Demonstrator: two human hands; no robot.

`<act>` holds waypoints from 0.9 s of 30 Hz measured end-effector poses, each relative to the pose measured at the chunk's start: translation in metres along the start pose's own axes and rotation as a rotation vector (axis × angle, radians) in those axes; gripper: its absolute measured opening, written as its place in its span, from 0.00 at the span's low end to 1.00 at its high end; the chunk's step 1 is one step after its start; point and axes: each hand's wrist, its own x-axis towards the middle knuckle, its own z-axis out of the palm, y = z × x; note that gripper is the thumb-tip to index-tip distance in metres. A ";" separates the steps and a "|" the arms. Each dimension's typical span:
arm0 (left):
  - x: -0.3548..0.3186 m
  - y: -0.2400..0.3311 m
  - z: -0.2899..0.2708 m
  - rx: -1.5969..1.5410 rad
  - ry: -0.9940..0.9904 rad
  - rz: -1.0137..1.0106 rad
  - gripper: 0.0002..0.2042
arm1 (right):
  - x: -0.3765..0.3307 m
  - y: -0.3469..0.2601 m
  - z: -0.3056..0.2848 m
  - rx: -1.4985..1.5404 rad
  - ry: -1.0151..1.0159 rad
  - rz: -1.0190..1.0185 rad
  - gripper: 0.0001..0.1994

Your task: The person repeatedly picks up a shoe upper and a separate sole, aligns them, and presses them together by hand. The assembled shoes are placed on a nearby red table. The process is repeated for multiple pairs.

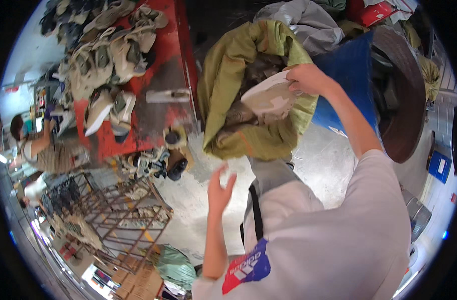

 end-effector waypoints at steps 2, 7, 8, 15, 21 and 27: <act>0.020 0.060 0.006 0.161 0.131 0.376 0.36 | -0.043 -0.045 -0.058 0.116 -0.035 -0.143 0.09; -0.038 0.148 0.057 -0.500 -0.380 0.035 0.45 | -0.123 -0.098 -0.090 0.004 0.287 -0.438 0.09; -0.052 0.151 0.072 -0.528 -0.296 0.042 0.43 | -0.136 -0.102 -0.083 -0.088 0.559 -0.480 0.09; -0.114 0.150 0.138 -0.801 -0.062 -0.347 0.33 | -0.273 -0.104 -0.003 0.737 0.251 -0.042 0.11; -0.167 0.172 0.221 -0.845 0.070 -0.173 0.34 | -0.316 -0.098 0.049 0.670 0.301 0.269 0.26; -0.174 0.203 0.284 -0.991 -0.112 -0.231 0.33 | -0.339 -0.032 0.035 0.472 0.251 0.244 0.17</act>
